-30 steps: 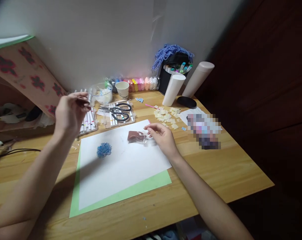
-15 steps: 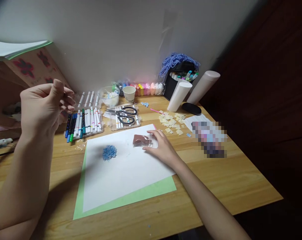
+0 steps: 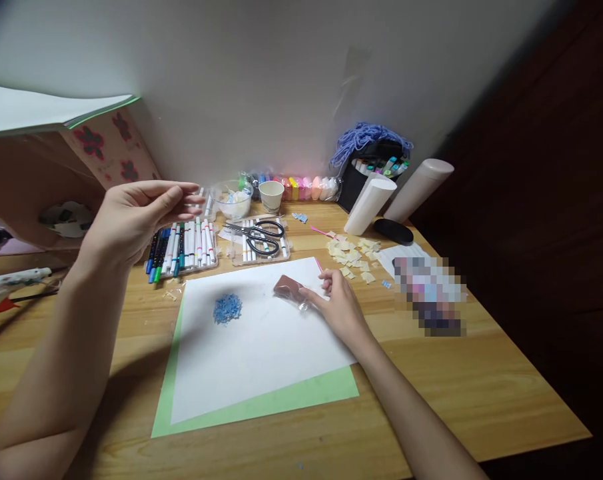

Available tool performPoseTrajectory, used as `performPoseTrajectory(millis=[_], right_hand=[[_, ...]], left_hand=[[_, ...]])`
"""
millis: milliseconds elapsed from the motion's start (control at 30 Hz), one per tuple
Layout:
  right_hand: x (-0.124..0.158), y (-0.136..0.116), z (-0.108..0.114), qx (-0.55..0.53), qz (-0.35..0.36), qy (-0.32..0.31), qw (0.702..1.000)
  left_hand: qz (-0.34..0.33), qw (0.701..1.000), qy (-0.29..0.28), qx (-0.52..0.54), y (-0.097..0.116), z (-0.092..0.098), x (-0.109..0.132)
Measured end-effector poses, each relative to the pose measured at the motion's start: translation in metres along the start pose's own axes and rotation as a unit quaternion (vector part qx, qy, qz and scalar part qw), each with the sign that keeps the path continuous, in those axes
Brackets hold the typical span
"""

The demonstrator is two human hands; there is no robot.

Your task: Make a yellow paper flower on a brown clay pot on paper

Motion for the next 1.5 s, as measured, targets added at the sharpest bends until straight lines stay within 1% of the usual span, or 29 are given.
performPoseTrajectory(millis=[33,100,167,200,233,267,300,333,367,400,433,500,567,700,767,867,1067,1133,1200,1300,1400,1500], right_hand=[[0.000,0.000,0.001,0.018,-0.007,0.004,1.000],[0.002,-0.003,0.001,0.058,-0.001,-0.015,0.998],[0.004,-0.008,-0.001,0.083,0.012,-0.037,0.996],[0.005,-0.010,-0.001,0.084,0.016,-0.043,0.995],[0.005,-0.011,-0.001,0.078,0.019,-0.046,0.996],[0.005,-0.012,-0.002,0.067,0.021,-0.047,0.996],[0.005,-0.013,-0.002,0.054,0.022,-0.046,0.997],[0.005,-0.012,-0.003,0.038,0.021,-0.046,0.998],[0.004,-0.012,-0.004,0.019,0.018,-0.047,0.999],[0.004,-0.012,-0.005,-0.005,0.014,-0.053,0.998],[0.004,-0.012,-0.006,-0.030,0.011,-0.061,0.998],[0.005,-0.015,-0.009,-0.073,0.011,-0.080,0.994],[0.007,-0.019,-0.009,-0.098,0.019,-0.080,0.992],[0.012,-0.026,-0.008,-0.135,0.047,-0.049,0.989],[0.015,-0.029,-0.004,-0.148,0.067,-0.018,0.987],[0.017,-0.035,0.003,-0.135,0.108,0.018,0.985],[0.022,-0.048,0.012,-0.092,0.201,0.015,0.975],[0.024,-0.050,0.014,-0.087,0.218,0.020,0.972],[0.025,-0.050,0.015,-0.084,0.216,0.018,0.972],[0.023,-0.048,0.015,-0.074,0.190,0.012,0.979],[0.020,-0.046,0.016,-0.062,0.169,0.005,0.984],[0.017,-0.044,0.016,-0.059,0.160,-0.008,0.985]], left_hand=[[-0.002,1.000,-0.018,-0.007,0.000,-0.002,0.000],[-0.018,0.997,-0.064,-0.048,-0.002,-0.011,0.003],[-0.051,0.983,-0.130,-0.117,-0.006,-0.029,0.011],[-0.070,0.969,-0.179,-0.156,-0.011,-0.044,0.018],[-0.096,0.945,-0.244,-0.194,-0.017,-0.062,0.027],[-0.127,0.906,-0.329,-0.232,-0.026,-0.083,0.039],[-0.166,0.864,-0.394,-0.265,-0.035,-0.102,0.051],[-0.204,0.828,-0.430,-0.296,-0.045,-0.116,0.061],[-0.230,0.801,-0.445,-0.326,-0.056,-0.128,0.068],[-0.247,0.785,-0.453,-0.344,-0.066,-0.136,0.072],[-0.251,0.775,-0.459,-0.355,-0.076,-0.141,0.075],[-0.251,0.772,-0.461,-0.359,-0.089,-0.146,0.076],[-0.251,0.776,-0.456,-0.358,-0.094,-0.145,0.074],[-0.258,0.772,-0.445,-0.373,-0.089,-0.145,0.072],[-0.259,0.771,-0.445,-0.376,-0.085,-0.147,0.073],[-0.258,0.773,-0.449,-0.366,-0.083,-0.150,0.076],[-0.222,0.791,-0.486,-0.299,-0.078,-0.152,0.080],[-0.207,0.794,-0.498,-0.281,-0.076,-0.153,0.080],[-0.204,0.790,-0.505,-0.283,-0.074,-0.153,0.080],[-0.219,0.779,-0.493,-0.319,-0.071,-0.152,0.079],[-0.251,0.763,-0.467,-0.369,-0.067,-0.150,0.078],[-0.295,0.737,-0.438,-0.421,-0.063,-0.151,0.080]])
Point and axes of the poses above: each hand's wrist, its own x-axis away from the middle knuckle, its own z-axis out of the back of the hand, y = z × x, the point moved 6 cm from there along -x, towards the middle knuckle, and after that the axes turned 8 degrees about -z, right-handed, at the moved point
